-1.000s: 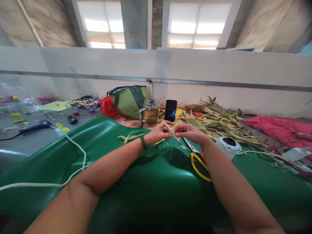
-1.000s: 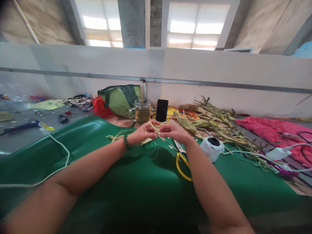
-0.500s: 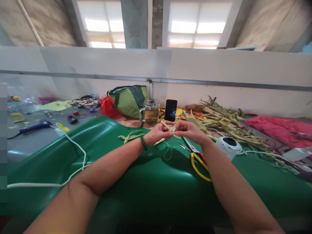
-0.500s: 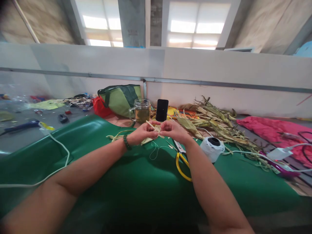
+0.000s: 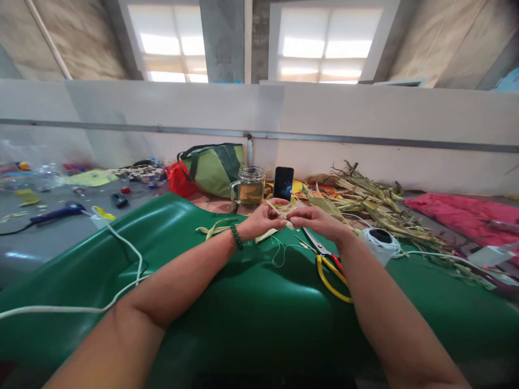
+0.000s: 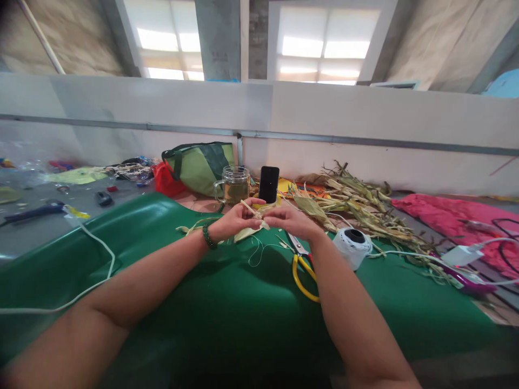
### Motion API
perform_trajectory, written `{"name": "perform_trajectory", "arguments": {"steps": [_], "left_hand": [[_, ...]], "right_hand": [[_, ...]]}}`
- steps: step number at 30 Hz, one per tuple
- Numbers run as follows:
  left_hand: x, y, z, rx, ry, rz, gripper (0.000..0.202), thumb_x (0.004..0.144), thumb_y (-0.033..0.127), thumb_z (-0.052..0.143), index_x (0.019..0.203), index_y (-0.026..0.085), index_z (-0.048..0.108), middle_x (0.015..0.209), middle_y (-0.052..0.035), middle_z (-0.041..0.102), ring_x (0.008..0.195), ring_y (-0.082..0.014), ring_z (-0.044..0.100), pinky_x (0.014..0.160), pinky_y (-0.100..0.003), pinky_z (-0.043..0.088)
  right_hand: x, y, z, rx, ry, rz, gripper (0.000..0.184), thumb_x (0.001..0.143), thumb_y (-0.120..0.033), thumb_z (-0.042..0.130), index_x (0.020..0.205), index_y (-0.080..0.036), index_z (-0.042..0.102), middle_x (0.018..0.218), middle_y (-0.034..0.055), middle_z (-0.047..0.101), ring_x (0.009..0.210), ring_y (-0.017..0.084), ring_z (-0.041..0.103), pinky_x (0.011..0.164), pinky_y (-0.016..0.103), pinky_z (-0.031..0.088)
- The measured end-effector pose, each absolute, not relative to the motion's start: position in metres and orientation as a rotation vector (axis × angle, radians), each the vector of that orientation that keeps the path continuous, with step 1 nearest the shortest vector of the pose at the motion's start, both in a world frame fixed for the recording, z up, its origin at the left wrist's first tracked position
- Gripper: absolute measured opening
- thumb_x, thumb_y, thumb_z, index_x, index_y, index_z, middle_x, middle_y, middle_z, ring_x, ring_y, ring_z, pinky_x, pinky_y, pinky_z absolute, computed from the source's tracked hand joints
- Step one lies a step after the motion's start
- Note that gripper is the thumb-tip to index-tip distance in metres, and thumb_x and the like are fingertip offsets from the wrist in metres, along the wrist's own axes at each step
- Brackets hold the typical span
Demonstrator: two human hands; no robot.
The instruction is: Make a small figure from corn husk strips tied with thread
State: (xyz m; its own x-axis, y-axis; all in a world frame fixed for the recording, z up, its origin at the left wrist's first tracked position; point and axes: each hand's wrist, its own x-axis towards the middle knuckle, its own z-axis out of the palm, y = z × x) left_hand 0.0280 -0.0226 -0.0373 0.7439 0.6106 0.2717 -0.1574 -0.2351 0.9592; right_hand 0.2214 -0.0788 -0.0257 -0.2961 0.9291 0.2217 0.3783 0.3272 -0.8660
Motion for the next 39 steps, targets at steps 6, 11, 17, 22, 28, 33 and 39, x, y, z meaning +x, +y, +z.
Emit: {"name": "perform_trajectory", "arguments": {"steps": [6, 11, 17, 22, 28, 33, 39], "left_hand": [[0.028, -0.023, -0.037, 1.693, 0.301, 0.687, 0.068, 0.061, 0.030, 0.081, 0.117, 0.015, 0.047, 0.063, 0.0063, 0.053, 0.056, -0.0063, 0.050, 0.056, -0.019, 0.040], [0.025, -0.029, -0.029, 1.686, 0.228, 0.636, 0.072, 0.060, 0.030, 0.082, 0.122, 0.017, 0.048, 0.069, 0.0045, 0.055, 0.060, -0.0071, 0.054, 0.059, -0.020, 0.043], [0.022, -0.031, -0.025, 1.707, 0.221, 0.630, 0.071, 0.063, 0.026, 0.080, 0.125, 0.018, 0.048, 0.074, 0.0032, 0.057, 0.064, -0.0078, 0.055, 0.061, -0.020, 0.043], [0.023, -0.028, -0.027, 1.687, 0.204, 0.671, 0.071, 0.062, 0.024, 0.080, 0.126, 0.018, 0.048, 0.073, 0.0034, 0.057, 0.066, -0.0079, 0.055, 0.065, -0.021, 0.043], [0.024, -0.030, -0.026, 1.662, 0.227, 0.744, 0.065, 0.062, 0.018, 0.078, 0.122, 0.019, 0.052, 0.076, 0.0038, 0.057, 0.068, -0.0082, 0.057, 0.067, -0.022, 0.044], [0.023, -0.026, -0.025, 1.529, 0.265, 0.881, 0.067, 0.061, 0.017, 0.076, 0.123, 0.019, 0.051, 0.075, 0.0046, 0.056, 0.063, -0.0073, 0.056, 0.066, -0.023, 0.044], [0.022, -0.027, -0.025, 1.613, 0.284, 0.855, 0.068, 0.061, 0.017, 0.077, 0.124, 0.018, 0.050, 0.075, 0.0041, 0.056, 0.066, -0.0084, 0.056, 0.067, -0.023, 0.044]], "right_hand": [[0.217, -0.077, -0.029, -1.117, -1.810, 1.044, 0.033, 0.063, -0.046, 0.077, 0.064, -0.016, 0.063, 0.061, -0.0021, 0.054, 0.058, 0.011, 0.044, 0.057, 0.026, 0.034], [0.218, -0.081, -0.026, -1.035, -1.663, 1.305, 0.033, 0.059, -0.043, 0.079, 0.060, -0.017, 0.059, 0.057, -0.0031, 0.048, 0.055, 0.010, 0.041, 0.055, 0.026, 0.033], [0.226, -0.083, -0.022, -0.985, -1.462, 1.276, 0.037, 0.059, -0.048, 0.079, 0.065, -0.017, 0.060, 0.066, 0.0000, 0.054, 0.061, 0.011, 0.048, 0.061, 0.027, 0.040], [0.214, -0.083, -0.024, -0.967, -1.632, 1.332, 0.037, 0.058, -0.038, 0.082, 0.072, -0.018, 0.054, 0.068, -0.0026, 0.052, 0.062, 0.010, 0.047, 0.059, 0.024, 0.038], [0.207, -0.084, -0.027, -0.882, -1.514, 1.382, 0.045, 0.059, -0.047, 0.080, 0.069, -0.021, 0.044, 0.072, -0.0015, 0.049, 0.065, 0.012, 0.049, 0.061, 0.027, 0.041], [0.220, -0.083, -0.021, -0.828, -1.367, 1.228, 0.048, 0.057, -0.048, 0.080, 0.070, -0.023, 0.042, 0.059, -0.0059, 0.035, 0.055, 0.011, 0.039, 0.057, 0.027, 0.039], [0.211, -0.077, -0.028, -0.895, -1.402, 1.126, 0.041, 0.063, -0.051, 0.077, 0.076, -0.020, 0.052, 0.070, -0.0019, 0.055, 0.061, 0.011, 0.050, 0.060, 0.026, 0.040]]}}
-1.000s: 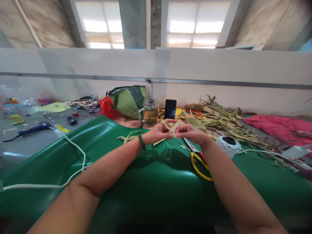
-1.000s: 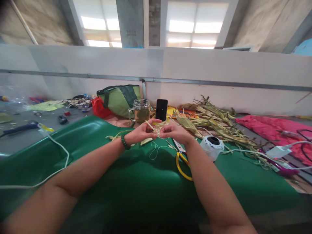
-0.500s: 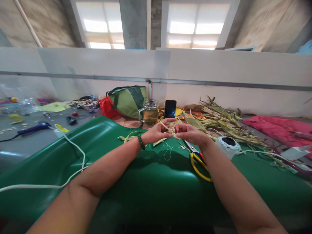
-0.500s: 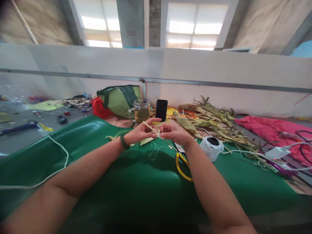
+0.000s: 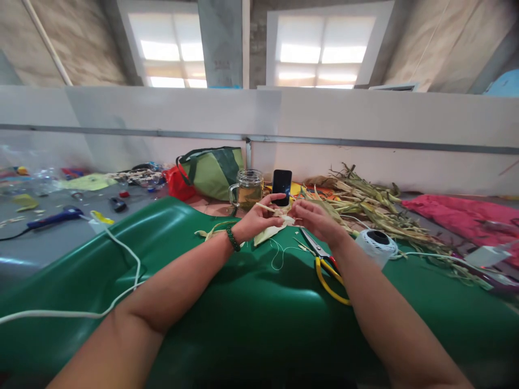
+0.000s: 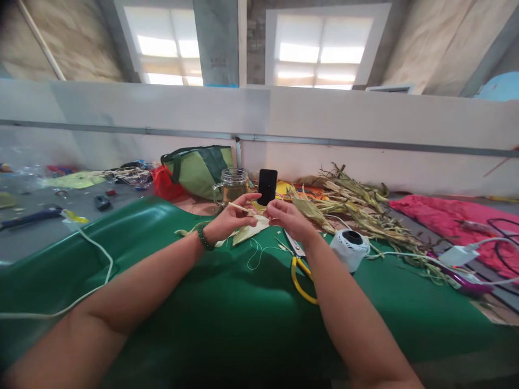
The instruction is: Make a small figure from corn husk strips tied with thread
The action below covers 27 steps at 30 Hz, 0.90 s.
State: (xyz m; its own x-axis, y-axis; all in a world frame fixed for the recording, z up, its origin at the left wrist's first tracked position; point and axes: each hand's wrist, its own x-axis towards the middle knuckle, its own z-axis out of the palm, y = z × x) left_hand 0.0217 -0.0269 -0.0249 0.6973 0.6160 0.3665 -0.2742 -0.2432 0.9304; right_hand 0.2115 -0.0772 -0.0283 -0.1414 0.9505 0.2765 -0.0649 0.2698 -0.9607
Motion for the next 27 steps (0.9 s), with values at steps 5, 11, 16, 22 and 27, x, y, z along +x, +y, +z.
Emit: {"name": "perform_trajectory", "arguments": {"steps": [5, 11, 16, 22, 27], "left_hand": [[0.024, -0.028, -0.029, 1.698, 0.267, 0.801, 0.068, 0.062, 0.019, 0.078, 0.124, 0.019, 0.050, 0.080, 0.0025, 0.056, 0.070, -0.0084, 0.055, 0.070, -0.023, 0.044], [0.024, -0.025, -0.032, 1.718, 0.268, 0.743, 0.075, 0.062, 0.020, 0.078, 0.129, 0.018, 0.045, 0.078, 0.0034, 0.054, 0.069, -0.0079, 0.054, 0.068, -0.023, 0.044], [0.023, -0.026, -0.030, 1.697, 0.279, 0.767, 0.076, 0.060, 0.021, 0.080, 0.128, 0.016, 0.047, 0.075, 0.0025, 0.060, 0.068, -0.0090, 0.057, 0.067, -0.023, 0.044], [0.027, -0.023, -0.032, 1.516, 0.369, 0.896, 0.054, 0.061, 0.035, 0.081, 0.105, 0.011, 0.059, 0.077, -0.0022, 0.066, 0.073, -0.0120, 0.061, 0.072, -0.025, 0.045], [0.029, -0.018, -0.035, 1.464, 0.409, 1.023, 0.037, 0.061, 0.042, 0.079, 0.073, 0.011, 0.063, 0.071, -0.0013, 0.064, 0.066, -0.0097, 0.057, 0.068, -0.024, 0.045]], "right_hand": [[0.201, -0.076, -0.035, -0.854, -1.439, 1.149, 0.036, 0.058, -0.032, 0.082, 0.075, -0.019, 0.053, 0.066, -0.0042, 0.059, 0.060, 0.010, 0.054, 0.061, 0.024, 0.039], [0.203, -0.075, -0.036, -0.812, -1.406, 1.237, 0.034, 0.057, -0.027, 0.082, 0.072, -0.019, 0.053, 0.069, -0.0029, 0.062, 0.064, 0.011, 0.057, 0.064, 0.025, 0.041], [0.200, -0.076, -0.035, -0.798, -1.348, 1.308, 0.036, 0.056, -0.028, 0.083, 0.068, -0.019, 0.050, 0.063, -0.0048, 0.058, 0.057, 0.008, 0.051, 0.055, 0.022, 0.036], [0.205, -0.076, -0.032, -0.872, -1.335, 1.056, 0.036, 0.056, -0.031, 0.083, 0.069, -0.019, 0.051, 0.063, -0.0050, 0.056, 0.056, 0.008, 0.047, 0.055, 0.022, 0.036], [0.207, -0.076, -0.031, -0.929, -1.425, 0.965, 0.034, 0.056, -0.032, 0.080, 0.068, -0.019, 0.051, 0.066, -0.0035, 0.057, 0.057, 0.009, 0.048, 0.056, 0.024, 0.036]]}}
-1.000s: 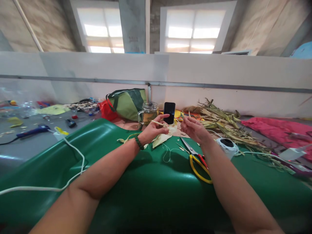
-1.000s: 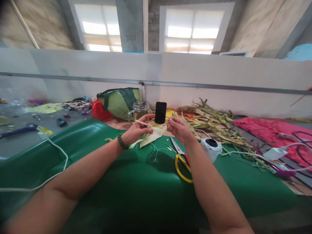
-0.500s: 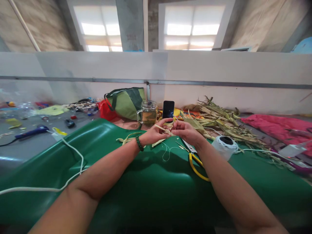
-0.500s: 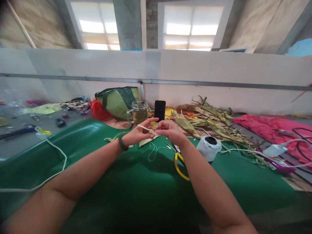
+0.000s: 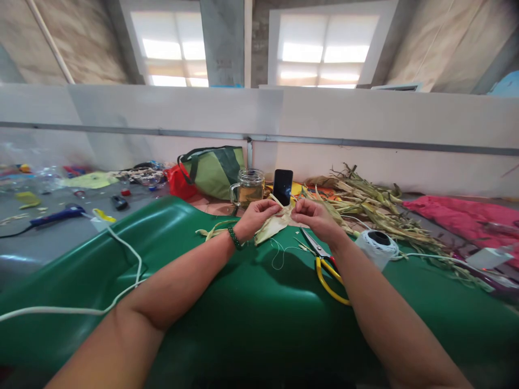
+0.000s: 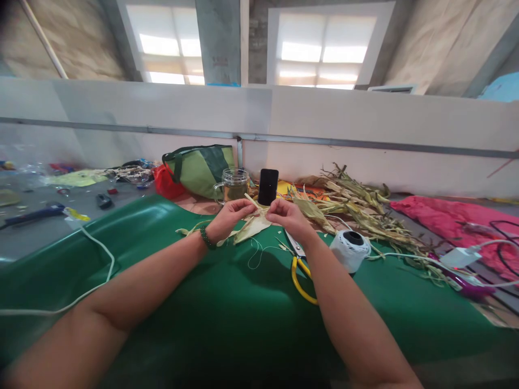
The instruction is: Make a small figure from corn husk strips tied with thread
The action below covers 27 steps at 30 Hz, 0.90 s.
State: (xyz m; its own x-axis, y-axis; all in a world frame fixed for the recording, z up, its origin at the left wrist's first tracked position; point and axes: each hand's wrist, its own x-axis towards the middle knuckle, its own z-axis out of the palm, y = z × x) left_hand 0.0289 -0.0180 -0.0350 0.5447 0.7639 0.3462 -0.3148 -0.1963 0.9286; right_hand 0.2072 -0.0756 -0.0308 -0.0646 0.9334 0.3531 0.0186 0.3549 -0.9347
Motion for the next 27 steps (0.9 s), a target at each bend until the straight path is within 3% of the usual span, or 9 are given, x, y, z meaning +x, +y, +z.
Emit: {"name": "perform_trajectory", "arguments": {"steps": [6, 13, 20, 27], "left_hand": [[0.030, -0.019, -0.037, 1.588, 0.381, 0.961, 0.034, 0.064, 0.041, 0.077, 0.072, 0.011, 0.062, 0.069, -0.0002, 0.061, 0.063, -0.0108, 0.060, 0.067, -0.027, 0.050], [0.036, -0.023, -0.047, 1.797, 0.402, 0.869, 0.024, 0.067, 0.033, 0.074, 0.070, 0.010, 0.067, 0.063, -0.0007, 0.063, 0.059, -0.0107, 0.057, 0.062, -0.024, 0.050], [0.037, -0.024, -0.049, 1.752, 0.434, 0.887, 0.018, 0.068, 0.027, 0.072, 0.074, 0.011, 0.065, 0.069, -0.0022, 0.065, 0.061, -0.0105, 0.059, 0.063, -0.024, 0.050], [0.037, -0.025, -0.045, 1.629, 0.364, 0.923, 0.031, 0.063, 0.024, 0.077, 0.079, 0.013, 0.054, 0.072, 0.0007, 0.062, 0.070, -0.0106, 0.059, 0.070, -0.025, 0.046]], "right_hand": [[0.206, -0.076, -0.030, -1.048, -1.554, 0.899, 0.027, 0.062, -0.036, 0.073, 0.071, -0.019, 0.056, 0.063, -0.0032, 0.054, 0.057, 0.010, 0.046, 0.054, 0.024, 0.035], [0.204, -0.073, -0.033, -1.113, -1.647, 0.618, 0.032, 0.067, -0.047, 0.069, 0.065, -0.017, 0.060, 0.060, -0.0010, 0.053, 0.056, 0.011, 0.043, 0.054, 0.026, 0.033], [0.207, -0.075, -0.031, -1.134, -1.700, 0.597, 0.034, 0.071, -0.049, 0.065, 0.066, -0.016, 0.060, 0.060, -0.0010, 0.052, 0.055, 0.011, 0.043, 0.053, 0.025, 0.032], [0.205, -0.076, -0.030, -1.210, -1.732, 0.636, 0.038, 0.069, -0.053, 0.064, 0.065, -0.016, 0.058, 0.056, -0.0028, 0.046, 0.053, 0.009, 0.037, 0.051, 0.024, 0.029]]}}
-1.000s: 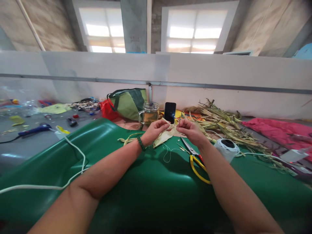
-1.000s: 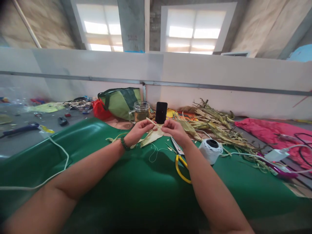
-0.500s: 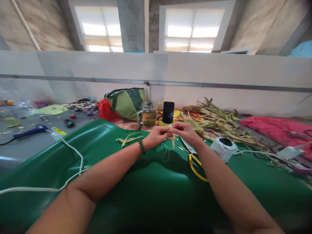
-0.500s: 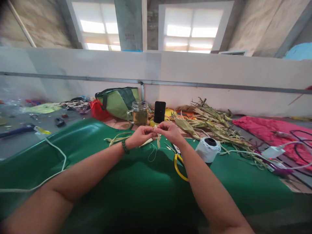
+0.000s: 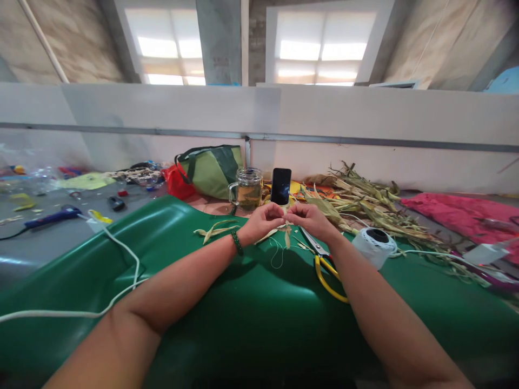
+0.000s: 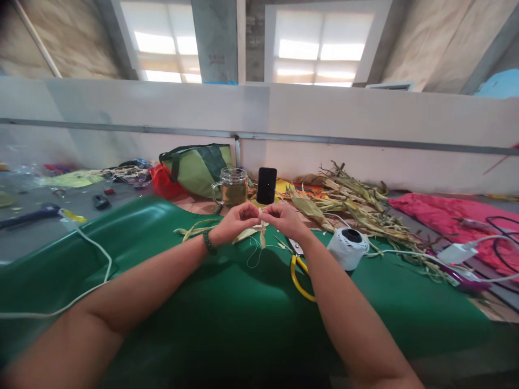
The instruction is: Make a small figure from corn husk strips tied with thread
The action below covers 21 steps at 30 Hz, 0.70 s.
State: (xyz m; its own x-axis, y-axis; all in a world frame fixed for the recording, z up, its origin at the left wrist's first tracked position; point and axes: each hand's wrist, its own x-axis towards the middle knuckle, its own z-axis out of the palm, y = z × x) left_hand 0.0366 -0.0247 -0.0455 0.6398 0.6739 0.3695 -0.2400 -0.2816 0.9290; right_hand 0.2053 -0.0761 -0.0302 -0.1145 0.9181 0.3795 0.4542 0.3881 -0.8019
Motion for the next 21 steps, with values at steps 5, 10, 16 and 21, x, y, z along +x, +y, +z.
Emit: {"name": "perform_trajectory", "arguments": {"steps": [5, 10, 16, 21], "left_hand": [[0.0332, -0.0247, -0.0410, 1.543, 0.325, 0.888, 0.033, 0.064, 0.032, 0.076, 0.082, 0.013, 0.056, 0.072, 0.0016, 0.059, 0.069, -0.0091, 0.055, 0.071, -0.024, 0.043], [0.0309, -0.0239, -0.0380, 1.594, 0.334, 0.830, 0.038, 0.064, 0.043, 0.076, 0.074, 0.013, 0.055, 0.067, 0.0019, 0.057, 0.064, -0.0084, 0.053, 0.066, -0.024, 0.041], [0.0341, -0.0240, -0.0392, 1.698, 0.408, 0.890, 0.045, 0.061, 0.050, 0.076, 0.070, 0.012, 0.053, 0.061, 0.0023, 0.055, 0.058, -0.0079, 0.050, 0.058, -0.023, 0.039], [0.0352, -0.0259, -0.0393, 1.723, 0.445, 0.961, 0.044, 0.062, 0.050, 0.075, 0.069, 0.012, 0.054, 0.060, 0.0024, 0.055, 0.056, -0.0073, 0.050, 0.057, -0.022, 0.038]], "right_hand": [[0.2031, -0.0781, -0.0280, -1.118, -1.781, 0.720, 0.039, 0.070, -0.054, 0.065, 0.064, -0.016, 0.057, 0.057, -0.0030, 0.045, 0.053, 0.009, 0.036, 0.051, 0.024, 0.028], [0.2014, -0.0778, -0.0308, -1.045, -1.776, 0.849, 0.037, 0.070, -0.052, 0.068, 0.063, -0.017, 0.056, 0.058, -0.0026, 0.050, 0.054, 0.009, 0.041, 0.053, 0.025, 0.031], [0.2007, -0.0775, -0.0322, -1.006, -1.696, 1.011, 0.029, 0.064, -0.041, 0.075, 0.072, -0.016, 0.061, 0.067, -0.0004, 0.060, 0.059, 0.010, 0.049, 0.059, 0.025, 0.037], [0.2039, -0.0761, -0.0320, -1.016, -1.706, 1.015, 0.027, 0.065, -0.039, 0.074, 0.075, -0.015, 0.064, 0.069, 0.0000, 0.060, 0.061, 0.010, 0.050, 0.060, 0.025, 0.037]]}}
